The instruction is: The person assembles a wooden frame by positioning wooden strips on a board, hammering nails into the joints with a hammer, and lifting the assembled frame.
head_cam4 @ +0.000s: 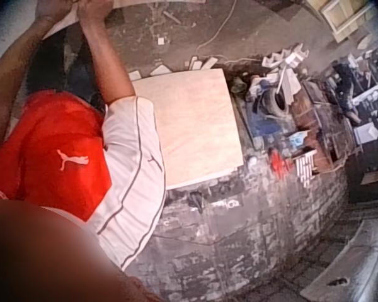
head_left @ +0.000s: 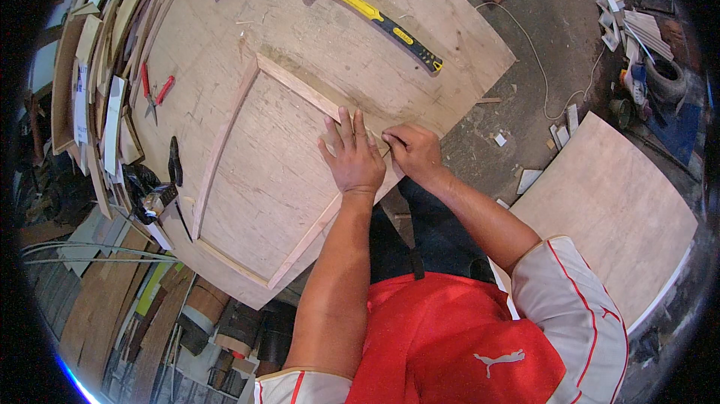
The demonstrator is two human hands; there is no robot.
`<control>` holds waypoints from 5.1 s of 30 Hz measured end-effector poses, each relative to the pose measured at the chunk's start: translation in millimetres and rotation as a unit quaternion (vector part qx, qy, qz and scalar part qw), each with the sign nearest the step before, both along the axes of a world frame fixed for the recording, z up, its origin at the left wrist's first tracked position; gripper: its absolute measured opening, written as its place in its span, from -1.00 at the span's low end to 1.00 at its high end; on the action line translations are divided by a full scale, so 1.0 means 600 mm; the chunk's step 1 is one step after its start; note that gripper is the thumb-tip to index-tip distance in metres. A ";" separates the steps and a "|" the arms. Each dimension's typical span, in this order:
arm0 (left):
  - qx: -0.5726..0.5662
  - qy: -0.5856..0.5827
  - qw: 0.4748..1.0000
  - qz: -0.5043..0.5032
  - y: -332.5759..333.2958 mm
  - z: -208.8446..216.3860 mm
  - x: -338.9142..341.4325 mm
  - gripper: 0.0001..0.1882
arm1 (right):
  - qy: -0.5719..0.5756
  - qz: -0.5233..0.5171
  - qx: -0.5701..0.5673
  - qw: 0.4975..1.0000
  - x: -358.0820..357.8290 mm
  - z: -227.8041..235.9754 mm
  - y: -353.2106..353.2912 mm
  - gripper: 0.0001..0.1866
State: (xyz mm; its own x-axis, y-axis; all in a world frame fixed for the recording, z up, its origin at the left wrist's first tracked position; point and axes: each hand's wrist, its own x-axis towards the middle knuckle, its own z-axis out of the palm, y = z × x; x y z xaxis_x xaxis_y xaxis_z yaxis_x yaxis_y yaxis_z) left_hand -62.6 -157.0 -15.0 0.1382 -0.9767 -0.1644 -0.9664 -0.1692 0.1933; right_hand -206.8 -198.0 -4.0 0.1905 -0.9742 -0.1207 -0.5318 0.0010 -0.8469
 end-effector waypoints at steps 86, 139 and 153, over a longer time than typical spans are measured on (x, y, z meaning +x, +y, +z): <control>-0.020 -0.019 1.000 -0.004 0.002 -0.002 -0.004 -0.37 | 0.228 0.142 0.103 0.958 -0.259 0.080 0.008 -0.48; -0.004 -0.004 1.000 0.007 0.007 -0.005 -0.001 -0.31 | 0.165 0.102 0.159 0.968 -0.241 0.105 0.066 -0.46; -0.007 -0.007 1.000 0.002 0.005 0.000 -0.006 -0.34 | 0.158 0.068 0.156 0.973 -0.237 0.097 0.109 -0.48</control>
State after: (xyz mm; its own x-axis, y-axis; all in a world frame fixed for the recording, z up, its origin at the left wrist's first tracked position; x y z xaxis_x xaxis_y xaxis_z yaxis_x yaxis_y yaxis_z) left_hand -66.0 -154.1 -14.7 0.1437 -0.9783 -0.1493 -0.9686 -0.1700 0.1816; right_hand -348.8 -132.8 54.1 0.2213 -0.8491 -0.4796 -0.7786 0.1423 -0.6112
